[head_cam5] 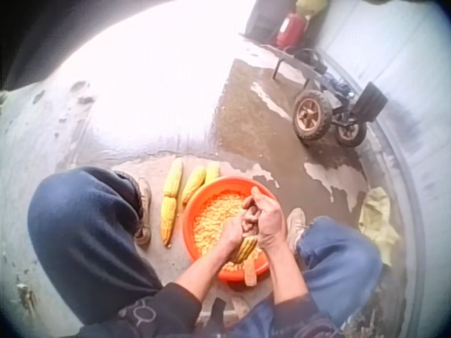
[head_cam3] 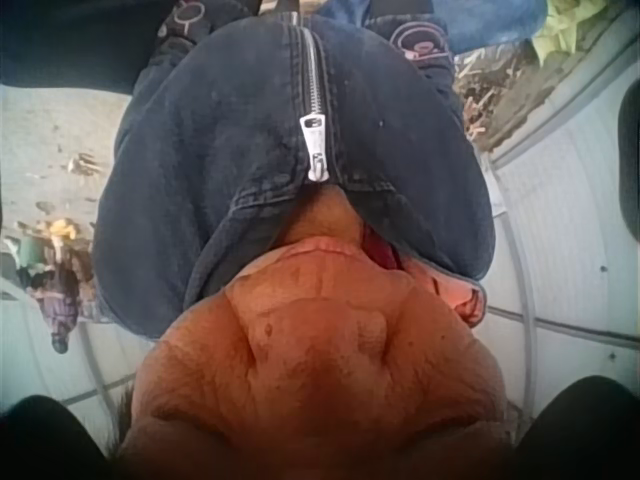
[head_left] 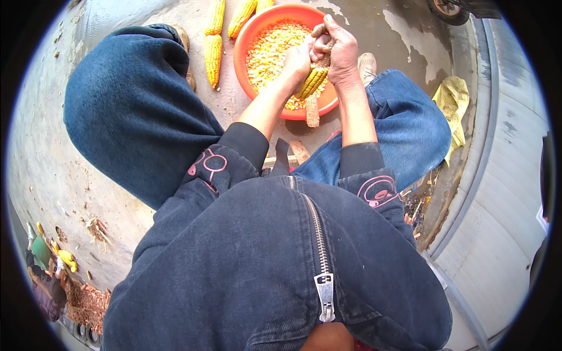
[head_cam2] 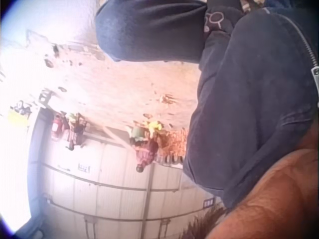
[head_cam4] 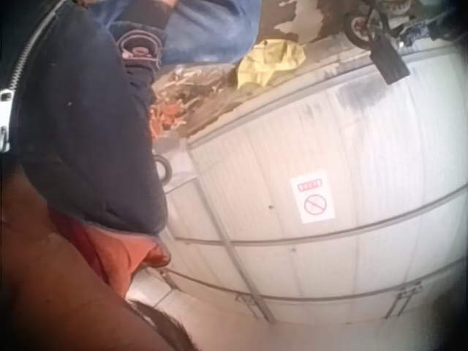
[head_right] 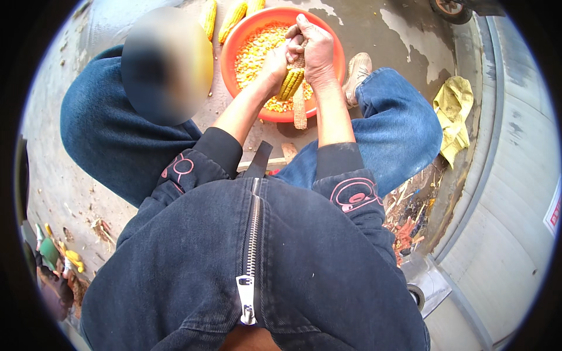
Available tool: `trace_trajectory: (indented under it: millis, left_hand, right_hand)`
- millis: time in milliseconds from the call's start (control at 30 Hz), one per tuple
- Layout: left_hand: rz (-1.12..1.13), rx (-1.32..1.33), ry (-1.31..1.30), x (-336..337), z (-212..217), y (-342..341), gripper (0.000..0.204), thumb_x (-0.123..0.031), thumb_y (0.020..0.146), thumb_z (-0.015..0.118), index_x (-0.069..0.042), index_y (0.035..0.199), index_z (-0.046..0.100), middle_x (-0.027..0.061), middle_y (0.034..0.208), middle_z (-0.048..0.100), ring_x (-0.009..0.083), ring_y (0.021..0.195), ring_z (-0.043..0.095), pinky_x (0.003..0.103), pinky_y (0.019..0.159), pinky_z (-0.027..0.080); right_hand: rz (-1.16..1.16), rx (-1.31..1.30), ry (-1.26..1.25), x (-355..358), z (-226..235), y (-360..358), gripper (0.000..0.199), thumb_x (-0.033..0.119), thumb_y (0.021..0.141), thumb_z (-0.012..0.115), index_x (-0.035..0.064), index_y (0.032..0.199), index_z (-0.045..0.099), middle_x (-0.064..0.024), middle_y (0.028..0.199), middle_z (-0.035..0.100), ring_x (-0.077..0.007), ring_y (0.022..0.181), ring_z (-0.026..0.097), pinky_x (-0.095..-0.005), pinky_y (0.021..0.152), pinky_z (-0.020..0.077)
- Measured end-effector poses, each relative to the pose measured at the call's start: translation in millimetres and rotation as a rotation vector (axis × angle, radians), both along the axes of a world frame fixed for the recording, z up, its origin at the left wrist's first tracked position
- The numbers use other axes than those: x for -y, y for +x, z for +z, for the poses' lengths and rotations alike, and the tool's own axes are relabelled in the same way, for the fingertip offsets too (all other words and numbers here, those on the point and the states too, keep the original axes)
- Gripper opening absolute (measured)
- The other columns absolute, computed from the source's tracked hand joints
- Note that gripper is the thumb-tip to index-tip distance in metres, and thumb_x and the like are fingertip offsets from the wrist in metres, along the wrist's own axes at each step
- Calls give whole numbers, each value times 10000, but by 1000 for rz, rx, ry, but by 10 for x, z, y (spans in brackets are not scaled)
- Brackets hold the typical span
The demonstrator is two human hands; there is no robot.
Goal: The person sits on the ground and removes kernels from corn cobs by hand, placing the kernels into a red basin. Several whole cobs are visible nearby, and the person handles each cob individually to strip the kernels.
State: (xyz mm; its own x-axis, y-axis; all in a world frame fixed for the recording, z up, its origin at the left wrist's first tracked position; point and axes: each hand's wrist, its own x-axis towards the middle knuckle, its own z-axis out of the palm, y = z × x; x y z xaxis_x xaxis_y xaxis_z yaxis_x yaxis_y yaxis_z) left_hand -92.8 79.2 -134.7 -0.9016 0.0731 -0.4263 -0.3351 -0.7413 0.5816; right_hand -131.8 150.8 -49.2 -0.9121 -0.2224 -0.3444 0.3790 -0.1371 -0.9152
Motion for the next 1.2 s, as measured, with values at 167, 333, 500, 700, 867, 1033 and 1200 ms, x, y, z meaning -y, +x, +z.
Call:
trace_trajectory:
  millis: [167,333,500,700,867,1033,1200]
  left_hand:
    - [-6,32,-19,21,10,-5,276,-313,1008,467,-117,832,549,-14,752,522,118,703,521,288,683,470]
    - [-161,153,-213,161,84,-64,418,-416,1024,440,-79,857,621,42,719,609,144,663,588,325,610,488]
    - [-248,-235,-1126,263,-27,-126,487,-420,1012,399,-49,839,662,148,825,713,334,908,689,429,804,520]
    - [-153,-377,-1272,29,7,99,368,-324,1009,394,-45,950,628,207,827,683,407,820,654,501,761,490]
    - [-223,-120,-1110,34,-59,71,353,-318,993,429,-54,962,660,232,842,686,413,803,668,513,737,504]
    - [-116,110,-715,42,-174,47,561,-446,956,464,0,691,676,232,689,663,384,684,636,465,770,493]
    - [-237,69,-767,48,-143,7,596,-467,965,419,14,750,697,250,748,678,422,804,669,491,829,490]
  right_hand:
    - [78,19,-84,-42,-1,12,447,373,1027,478,9,790,586,-7,486,348,-166,428,385,-327,463,385]
    - [-161,146,-146,-118,115,-2,439,393,1011,498,26,788,590,6,500,335,-164,478,405,-333,478,381]
    - [-393,120,-93,-390,-134,-131,434,400,995,520,29,781,591,12,506,353,-165,480,406,-327,481,384]
    - [-415,132,-198,-494,-113,-160,444,424,994,506,38,786,583,7,518,370,-177,469,410,-339,476,388]
    - [-335,132,-233,-413,-91,-119,426,404,982,538,44,765,613,17,511,338,-167,494,391,-315,483,372]
    - [-245,123,-278,-355,-48,-130,428,401,982,536,43,758,605,13,510,340,-165,490,397,-305,471,368]
    - [-457,141,-141,-373,-84,-149,415,399,986,524,46,778,583,16,510,353,-165,482,400,-318,471,383]
